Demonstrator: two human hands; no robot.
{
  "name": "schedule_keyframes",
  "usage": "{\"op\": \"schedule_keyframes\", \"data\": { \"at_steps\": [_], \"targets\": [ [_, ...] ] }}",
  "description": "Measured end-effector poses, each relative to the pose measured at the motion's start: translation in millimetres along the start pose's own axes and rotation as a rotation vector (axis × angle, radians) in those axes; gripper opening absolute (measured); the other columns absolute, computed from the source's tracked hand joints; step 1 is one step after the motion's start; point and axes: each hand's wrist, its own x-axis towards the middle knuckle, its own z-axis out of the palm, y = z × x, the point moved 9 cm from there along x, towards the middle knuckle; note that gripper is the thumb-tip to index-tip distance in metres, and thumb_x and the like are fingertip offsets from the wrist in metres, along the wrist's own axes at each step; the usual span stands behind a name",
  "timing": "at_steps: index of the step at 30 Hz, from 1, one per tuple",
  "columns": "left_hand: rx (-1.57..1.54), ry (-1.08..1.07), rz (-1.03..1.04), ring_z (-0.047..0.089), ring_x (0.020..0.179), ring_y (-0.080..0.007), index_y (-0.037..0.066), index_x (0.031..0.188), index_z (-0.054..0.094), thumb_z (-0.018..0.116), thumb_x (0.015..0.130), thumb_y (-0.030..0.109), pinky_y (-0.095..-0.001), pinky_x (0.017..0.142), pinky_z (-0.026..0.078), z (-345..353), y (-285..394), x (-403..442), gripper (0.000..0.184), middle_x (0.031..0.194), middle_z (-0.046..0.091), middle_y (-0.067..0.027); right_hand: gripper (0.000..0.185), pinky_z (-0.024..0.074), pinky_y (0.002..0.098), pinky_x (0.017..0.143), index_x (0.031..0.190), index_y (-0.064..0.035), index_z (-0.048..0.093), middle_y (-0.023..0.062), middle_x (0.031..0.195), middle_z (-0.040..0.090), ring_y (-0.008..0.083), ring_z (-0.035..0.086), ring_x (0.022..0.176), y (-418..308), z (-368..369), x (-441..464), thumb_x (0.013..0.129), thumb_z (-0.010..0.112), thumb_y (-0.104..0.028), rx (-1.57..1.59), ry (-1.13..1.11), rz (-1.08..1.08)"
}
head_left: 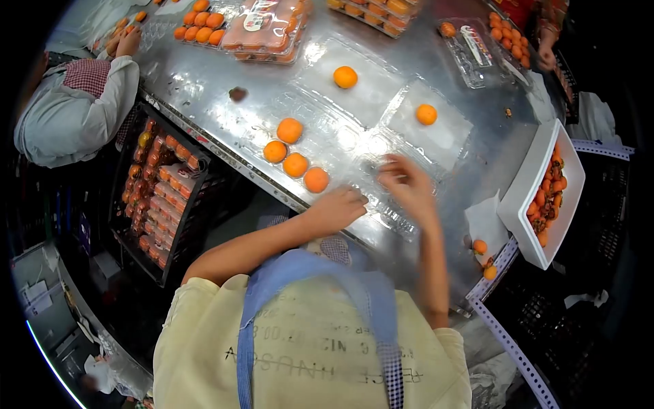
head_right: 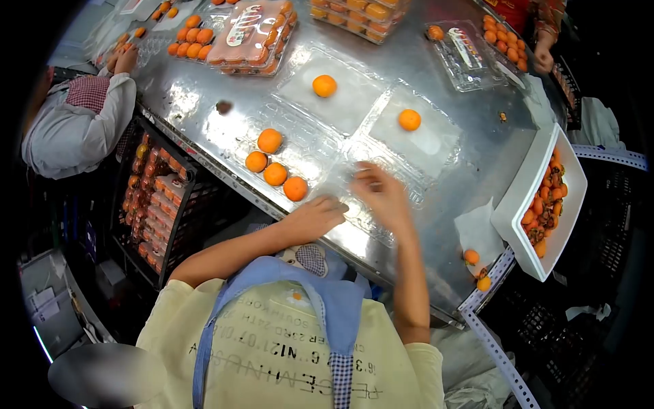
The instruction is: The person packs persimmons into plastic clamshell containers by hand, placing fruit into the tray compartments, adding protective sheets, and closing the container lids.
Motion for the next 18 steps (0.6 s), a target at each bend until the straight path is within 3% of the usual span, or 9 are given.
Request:
{"op": "schedule_keyframes", "data": {
  "at_steps": [1, 2, 4, 7, 10, 13, 18],
  "targets": [
    [-0.068, -0.082, -0.067, 0.05, 0.104, -0.0271, 0.003, 0.1, 0.056, 0.049, 0.079, 0.012, -0.0408, 0.092, 0.038, 13, -2, -5, 0.024, 0.115, 0.054, -0.0145, 0.04, 0.049, 0.0278, 0.072, 0.111, -0.0037, 0.059, 0.0087, 0.094, 0.064, 0.0145, 0.059, 0.081, -20, 39, 3, 0.076, 0.07, -0.018, -0.147, -0.072, -0.048],
    [-0.07, 0.067, -0.03, 0.048, 0.11, -0.0293, 0.002, 0.11, 0.054, 0.047, 0.082, 0.01, -0.0425, 0.095, 0.036, 9, -2, -10, 0.03, 0.117, 0.052, -0.0177, 0.039, 0.0491, 0.0309, 0.073, 0.107, -0.0069, 0.062, 0.0106, 0.095, 0.064, 0.0198, 0.061, 0.083, -31, 70, 7, 0.071, 0.071, -0.021, -0.277, -0.095, -0.152],
    [-0.061, 0.057, -0.126, 0.047, 0.113, -0.0265, 0.003, 0.108, 0.054, 0.043, 0.088, 0.01, -0.0363, 0.096, 0.036, 33, -13, -15, 0.025, 0.118, 0.052, -0.0138, 0.039, 0.0488, 0.0356, 0.074, 0.103, -0.0084, 0.062, 0.0129, 0.096, 0.063, 0.0274, 0.061, 0.086, -48, 119, 14, 0.067, 0.071, -0.022, -0.614, -0.139, -0.363],
    [-0.386, 0.006, -0.17, 0.048, 0.112, -0.0258, 0.004, 0.112, 0.053, 0.043, 0.088, 0.012, -0.0364, 0.096, 0.036, 69, -19, -20, 0.027, 0.117, 0.053, -0.013, 0.039, 0.0483, 0.038, 0.075, 0.1, -0.0088, 0.062, 0.0134, 0.097, 0.063, 0.0308, 0.059, 0.088, -41, 149, 22, 0.064, 0.071, -0.021, -0.88, -0.153, -0.313],
    [-0.692, -0.022, -0.21, 0.049, 0.112, -0.0251, 0.004, 0.116, 0.051, 0.043, 0.089, 0.013, -0.0365, 0.096, 0.035, 80, -26, -15, 0.03, 0.116, 0.054, -0.0122, 0.039, 0.0478, 0.036, 0.078, 0.101, -0.0071, 0.06, 0.0128, 0.097, 0.062, 0.0278, 0.059, 0.09, -39, 147, 29, 0.066, 0.07, -0.019, -0.846, -0.249, -0.154],
    [0.594, -0.102, 0.211, 0.051, 0.109, -0.0221, 0.005, 0.11, 0.056, 0.046, 0.087, 0.015, -0.0354, 0.095, 0.035, 52, 9, -16, 0.028, 0.11, 0.057, -0.0101, 0.04, 0.0469, 0.0348, 0.083, 0.105, -0.0056, 0.059, 0.0105, 0.098, 0.063, 0.0231, 0.059, 0.093, -36, 126, 32, 0.068, 0.069, -0.019, -0.491, -0.301, 0.106],
    [0.523, -0.233, 0.281, 0.052, 0.107, -0.0209, 0.007, 0.095, 0.063, 0.048, 0.082, 0.017, -0.0364, 0.093, 0.036, 60, 8, -20, 0.022, 0.106, 0.059, -0.0083, 0.052, 0.0461, 0.0354, 0.088, 0.116, 0.0005, 0.053, 0.0114, 0.107, 0.059, 0.0218, 0.057, 0.1, -7, 101, 23, 0.072, 0.07, -0.022, 0.296, -0.192, 0.205]
  ]
}}
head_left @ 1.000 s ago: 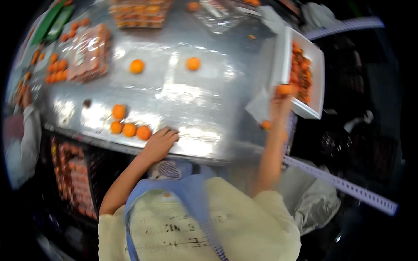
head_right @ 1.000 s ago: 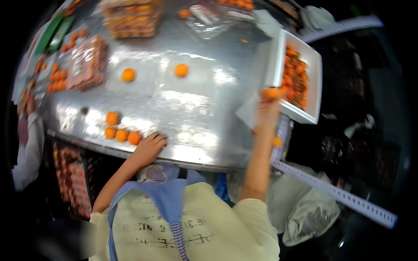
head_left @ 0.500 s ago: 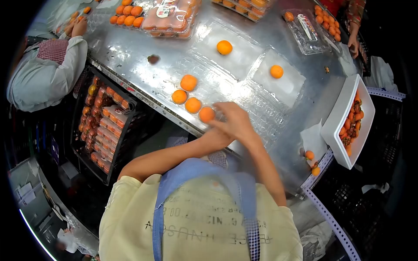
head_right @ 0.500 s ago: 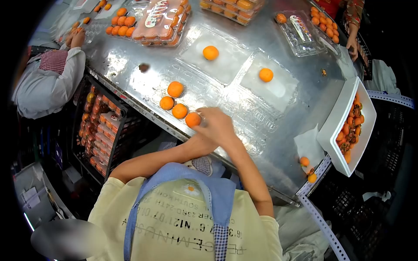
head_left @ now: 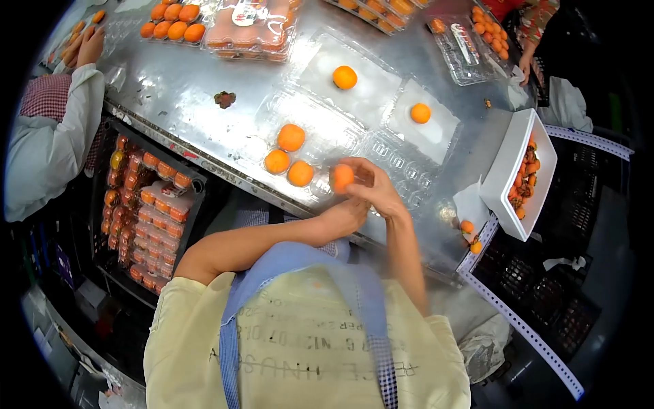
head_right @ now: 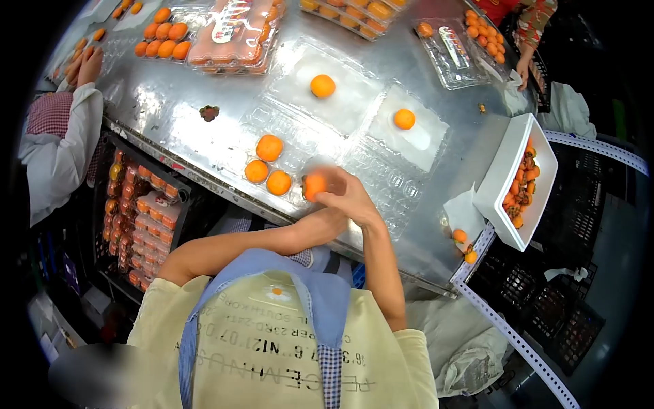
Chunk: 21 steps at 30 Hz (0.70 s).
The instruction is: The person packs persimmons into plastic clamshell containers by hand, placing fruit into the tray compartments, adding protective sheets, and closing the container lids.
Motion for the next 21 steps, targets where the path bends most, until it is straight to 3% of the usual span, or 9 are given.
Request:
{"op": "schedule_keyframes", "data": {
  "at_steps": [4, 7, 10, 13, 16, 19, 21],
  "targets": [
    [-0.109, -0.017, 0.046, 0.052, 0.104, -0.024, 0.005, 0.099, 0.064, 0.049, 0.082, 0.018, -0.0383, 0.094, 0.035, -16, -12, -4, 0.027, 0.108, 0.059, -0.0099, 0.058, 0.0472, 0.0363, 0.088, 0.122, 0.0052, 0.046, 0.016, 0.115, 0.054, 0.0249, 0.055, 0.104, 6, 1, -9, 0.077, 0.066, -0.026, 0.667, 0.018, -0.024],
    [-0.025, 0.269, 0.061, 0.053, 0.099, -0.0227, 0.006, 0.092, 0.065, 0.049, 0.08, 0.018, -0.0366, 0.092, 0.036, -40, -21, -10, 0.023, 0.101, 0.059, -0.0091, 0.057, 0.0487, 0.0362, 0.085, 0.124, 0.0063, 0.043, 0.0178, 0.119, 0.051, 0.0262, 0.055, 0.103, 19, 3, -7, 0.082, 0.06, -0.027, 1.059, -0.02, -0.061],
    [-0.321, 0.146, 0.03, 0.054, 0.095, -0.0227, 0.005, 0.091, 0.063, 0.051, 0.078, 0.015, -0.0341, 0.086, 0.041, -20, -21, -12, 0.02, 0.099, 0.058, -0.0094, 0.055, 0.0493, 0.0348, 0.084, 0.125, 0.0061, 0.043, 0.018, 0.12, 0.051, 0.0265, 0.055, 0.103, 8, 3, -6, 0.084, 0.057, -0.027, 1.211, -0.129, -0.126],
    [-0.704, 0.243, -0.046, 0.054, 0.091, -0.0229, 0.002, 0.089, 0.06, 0.052, 0.075, 0.012, -0.0335, 0.079, 0.045, -34, -43, -23, 0.019, 0.097, 0.055, -0.0104, 0.051, 0.0489, 0.0328, 0.084, 0.124, 0.0028, 0.045, 0.017, 0.119, 0.052, 0.0259, 0.055, 0.102, 7, -5, -7, 0.086, 0.056, -0.029, 1.236, -0.068, -0.154],
    [-0.716, 0.186, -0.069, 0.054, 0.094, -0.0238, 0.0, 0.09, 0.059, 0.052, 0.075, 0.01, -0.0333, 0.077, 0.048, -52, -56, -31, 0.02, 0.098, 0.055, -0.0114, 0.046, 0.0482, 0.0331, 0.087, 0.122, -0.0016, 0.048, 0.0153, 0.117, 0.053, 0.0249, 0.054, 0.104, 24, -21, -16, 0.088, 0.055, -0.032, 1.252, 0.028, -0.165],
    [-0.675, 0.06, -0.031, 0.049, 0.113, -0.0269, -0.001, 0.102, 0.057, 0.049, 0.08, 0.012, -0.0348, 0.096, 0.041, -39, -49, -31, 0.026, 0.118, 0.052, -0.0141, 0.042, 0.0506, 0.0338, 0.084, 0.12, -0.0042, 0.049, 0.0149, 0.115, 0.054, 0.0264, 0.055, 0.102, 44, -41, -37, 0.09, 0.055, -0.033, 1.202, 0.161, -0.134],
    [-0.608, 0.055, -0.01, 0.048, 0.114, -0.0274, -0.001, 0.104, 0.057, 0.05, 0.08, 0.012, -0.0362, 0.098, 0.038, -42, -49, -31, 0.029, 0.119, 0.052, -0.0139, 0.042, 0.0526, 0.0331, 0.082, 0.119, -0.0041, 0.049, 0.015, 0.114, 0.054, 0.0279, 0.056, 0.1, 57, -49, -51, 0.09, 0.055, -0.033, 1.182, 0.165, -0.121]
  ]
}}
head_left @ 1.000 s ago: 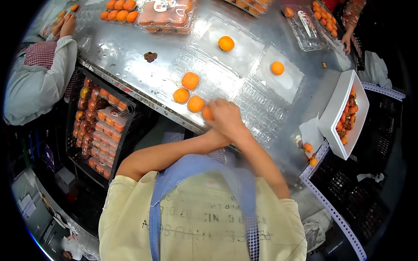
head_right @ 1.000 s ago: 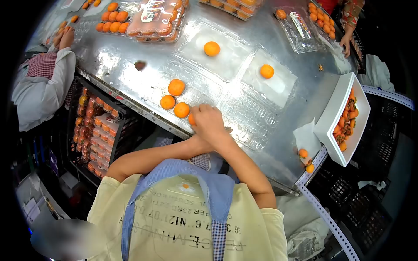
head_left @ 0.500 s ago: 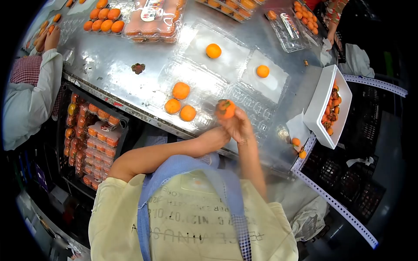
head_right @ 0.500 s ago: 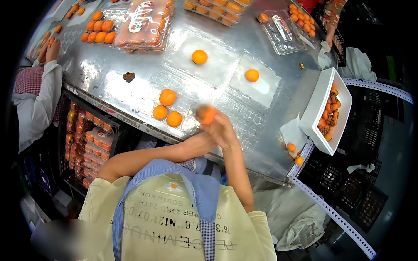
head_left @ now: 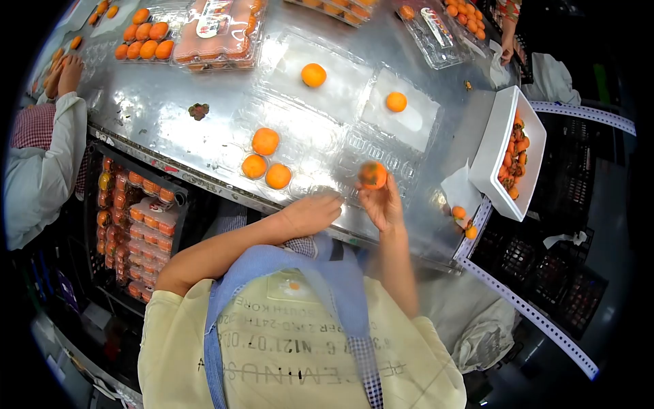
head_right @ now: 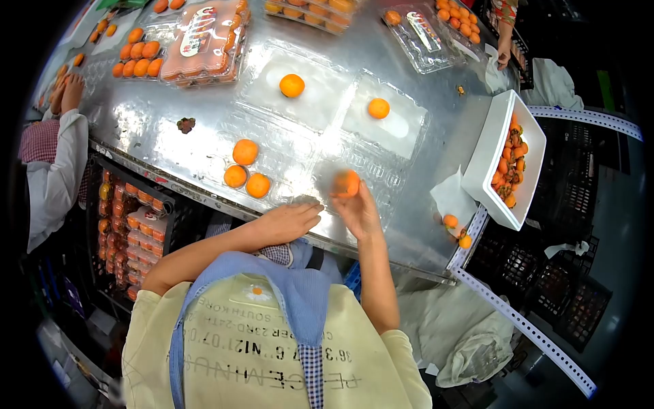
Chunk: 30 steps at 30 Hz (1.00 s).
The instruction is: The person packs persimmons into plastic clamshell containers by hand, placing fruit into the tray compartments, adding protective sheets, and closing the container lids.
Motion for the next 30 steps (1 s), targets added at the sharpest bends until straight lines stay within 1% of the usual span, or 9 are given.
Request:
{"op": "schedule_keyframes", "data": {
  "at_steps": [2, 7, 14, 19, 20, 23, 26, 29, 30],
  "targets": [
    [0.03, -0.003, 0.008, 0.047, 0.115, -0.0277, -0.002, 0.107, 0.056, 0.05, 0.079, 0.012, -0.0372, 0.1, 0.036, -7, 1, 2, 0.032, 0.119, 0.052, -0.0139, 0.041, 0.0552, 0.0309, 0.076, 0.12, -0.0038, 0.048, 0.0152, 0.113, 0.054, 0.0306, 0.057, 0.097, -3, -16, -11, 0.09, 0.054, -0.031, -0.028, 0.07, -0.014],
    [-0.055, 0.052, -0.041, 0.046, 0.115, -0.0277, -0.002, 0.112, 0.055, 0.051, 0.078, 0.011, -0.037, 0.101, 0.035, -9, -4, -3, 0.036, 0.118, 0.052, -0.0139, 0.039, 0.055, 0.031, 0.078, 0.121, -0.0032, 0.047, 0.0163, 0.115, 0.053, 0.0309, 0.057, 0.098, 11, -22, -21, 0.091, 0.052, -0.028, 0.071, 0.059, 0.031],
    [-0.23, 0.099, -0.116, 0.048, 0.111, -0.03, 0.001, 0.117, 0.05, 0.062, 0.073, 0.005, -0.039, 0.091, 0.043, -15, -15, -6, 0.046, 0.119, 0.05, -0.0149, 0.039, 0.0545, 0.0302, 0.079, 0.121, -0.0004, 0.046, 0.0177, 0.118, 0.052, 0.0284, 0.057, 0.1, 27, -20, -18, 0.092, 0.05, -0.026, 0.162, 0.021, 0.07],
    [-0.722, 0.336, -0.449, 0.046, 0.111, -0.0359, 0.0, 0.118, 0.044, 0.06, 0.08, 0.013, -0.0398, 0.09, 0.043, -43, -39, -8, 0.043, 0.122, 0.045, -0.0187, 0.041, 0.05, 0.031, 0.08, 0.118, 0.0004, 0.05, 0.0137, 0.112, 0.057, 0.0212, 0.057, 0.1, 19, -18, -18, 0.087, 0.06, -0.026, -0.513, 0.169, -0.054],
    [-0.735, 0.377, -0.449, 0.046, 0.11, -0.036, 0.003, 0.118, 0.044, 0.063, 0.081, 0.019, -0.0398, 0.088, 0.043, -52, -38, -4, 0.045, 0.123, 0.043, -0.0173, 0.042, 0.0497, 0.0312, 0.081, 0.118, 0.0009, 0.051, 0.0132, 0.111, 0.058, 0.0202, 0.057, 0.1, 18, -16, -18, 0.086, 0.062, -0.025, -0.609, 0.192, -0.075],
    [-0.511, 0.408, -0.321, 0.048, 0.107, -0.0359, 0.005, 0.119, 0.045, 0.066, 0.078, 0.02, -0.0392, 0.087, 0.044, -65, -31, 9, 0.048, 0.12, 0.047, -0.0157, 0.043, 0.0493, 0.0315, 0.082, 0.117, 0.0022, 0.051, 0.0114, 0.109, 0.059, 0.0191, 0.058, 0.098, 17, -12, -17, 0.083, 0.065, -0.02, -0.809, 0.217, -0.132],
    [-0.554, 0.274, -0.325, 0.051, 0.104, -0.036, 0.005, 0.12, 0.045, 0.068, 0.075, 0.019, -0.0376, 0.087, 0.044, -35, -40, 15, 0.052, 0.117, 0.05, -0.0148, 0.036, 0.0503, 0.0302, 0.079, 0.115, 0.0026, 0.052, 0.0112, 0.105, 0.061, 0.0187, 0.06, 0.093, 18, -12, -15, 0.084, 0.062, -0.014, -0.995, 0.196, -0.171],
    [-0.736, 0.283, -0.463, 0.053, 0.109, -0.0257, 0.005, 0.121, 0.046, 0.072, 0.075, 0.012, -0.0315, 0.086, 0.047, -38, -53, 9, 0.053, 0.114, 0.053, -0.0123, 0.027, 0.0511, 0.0272, 0.072, 0.109, 0.0027, 0.055, 0.0108, 0.098, 0.062, 0.0156, 0.061, 0.082, 10, -6, -18, 0.089, 0.057, -0.016, -0.987, 0.207, -0.192],
    [-0.954, 0.319, -0.533, 0.053, 0.109, -0.0237, 0.004, 0.122, 0.046, 0.072, 0.074, 0.009, -0.031, 0.088, 0.046, -33, -60, 5, 0.055, 0.114, 0.053, -0.0115, 0.025, 0.0509, 0.0265, 0.069, 0.107, 0.0027, 0.055, 0.0102, 0.096, 0.062, 0.0145, 0.06, 0.079, 9, -13, -17, 0.09, 0.054, -0.017, -0.94, 0.242, -0.191]
  ]
}}
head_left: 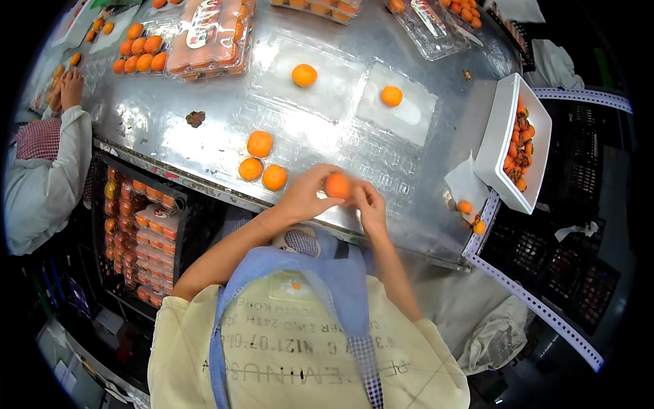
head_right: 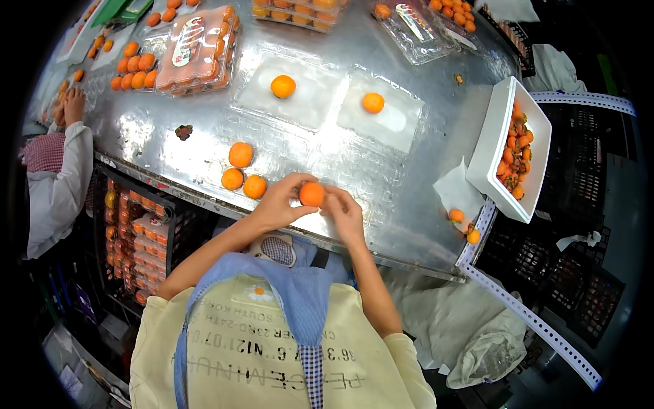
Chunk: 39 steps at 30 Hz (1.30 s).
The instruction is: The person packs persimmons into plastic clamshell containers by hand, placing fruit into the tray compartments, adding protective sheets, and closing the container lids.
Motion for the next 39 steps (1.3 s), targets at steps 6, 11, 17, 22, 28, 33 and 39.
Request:
{"op": "schedule_keyframes", "data": {
  "at_steps": [6, 11, 17, 22, 28, 33, 39],
  "targets": [
    [-0.74, -0.013, -0.126, 0.053, 0.109, -0.0173, -0.001, 0.128, 0.041, 0.071, 0.073, 0.0, -0.0323, 0.092, 0.047, -13, -5, -5, 0.063, 0.121, 0.051, -0.0094, 0.027, 0.0495, 0.0243, 0.061, 0.099, 0.0026, 0.058, 0.006, 0.084, 0.06, 0.0104, 0.055, 0.068, 25, -3, 5, 0.095, 0.047, -0.022, 0.034, 0.018, 0.043],
    [-0.974, -0.042, -0.271, 0.054, 0.108, -0.0185, -0.001, 0.129, 0.041, 0.071, 0.076, 0.007, -0.0303, 0.093, 0.046, -10, -7, -9, 0.061, 0.12, 0.051, -0.0106, 0.027, 0.0494, 0.0238, 0.06, 0.097, 0.0024, 0.058, 0.0048, 0.082, 0.058, 0.0101, 0.054, 0.067, 23, -1, 5, 0.095, 0.047, -0.022, 0.041, -0.004, 0.036],
    [-0.118, -0.025, -0.02, 0.055, 0.105, -0.0219, 0.002, 0.124, 0.047, 0.074, 0.073, 0.015, -0.0331, 0.089, 0.047, -3, 4, -1, 0.059, 0.116, 0.053, -0.0112, 0.03, 0.0503, 0.0266, 0.069, 0.105, 0.0031, 0.058, 0.0078, 0.093, 0.062, 0.0129, 0.059, 0.076, 24, -4, 2, 0.093, 0.052, -0.023, 0.21, -0.003, 0.09],
    [0.31, -0.112, 0.264, 0.044, 0.112, -0.0336, 0.005, 0.123, 0.044, 0.077, 0.066, 0.014, -0.04, 0.097, 0.037, 29, 24, 3, 0.067, 0.115, 0.049, -0.0147, 0.038, 0.0495, 0.0292, 0.078, 0.112, 0.0044, 0.056, 0.0114, 0.104, 0.061, 0.0173, 0.06, 0.092, 10, -2, 2, 0.09, 0.056, -0.026, 0.053, -0.063, -0.067],
    [0.293, -0.154, 0.169, 0.043, 0.113, -0.0387, 0.002, 0.128, 0.03, 0.073, 0.069, 0.01, -0.0403, 0.094, 0.04, 43, 7, -3, 0.074, 0.123, 0.038, -0.0205, 0.047, 0.0494, 0.0306, 0.068, 0.114, 0.0026, 0.051, 0.0114, 0.1, 0.058, 0.0189, 0.058, 0.089, 25, 4, -7, 0.089, 0.055, -0.036, 0.561, -0.024, 0.09],
    [0.385, -0.142, 0.176, 0.044, 0.112, -0.0403, 0.002, 0.126, 0.033, 0.068, 0.073, 0.009, -0.041, 0.089, 0.043, 48, 0, -5, 0.064, 0.123, 0.037, -0.0206, 0.037, 0.0508, 0.0287, 0.059, 0.109, -0.0003, 0.053, 0.0114, 0.096, 0.06, 0.0185, 0.06, 0.076, 23, -18, -10, 0.092, 0.051, -0.032, 0.747, -0.025, 0.255],
    [0.589, -0.262, 0.273, 0.045, 0.111, -0.0386, 0.003, 0.114, 0.051, 0.059, 0.08, 0.007, -0.0411, 0.09, 0.042, 63, -13, -9, 0.036, 0.123, 0.041, -0.0212, 0.033, 0.0511, 0.0298, 0.08, 0.11, -0.0044, 0.053, 0.0061, 0.101, 0.06, 0.0172, 0.059, 0.091, -116, -218, 12, 0.091, 0.055, -0.031, 0.624, 0.544, -0.265]
  ]
}}
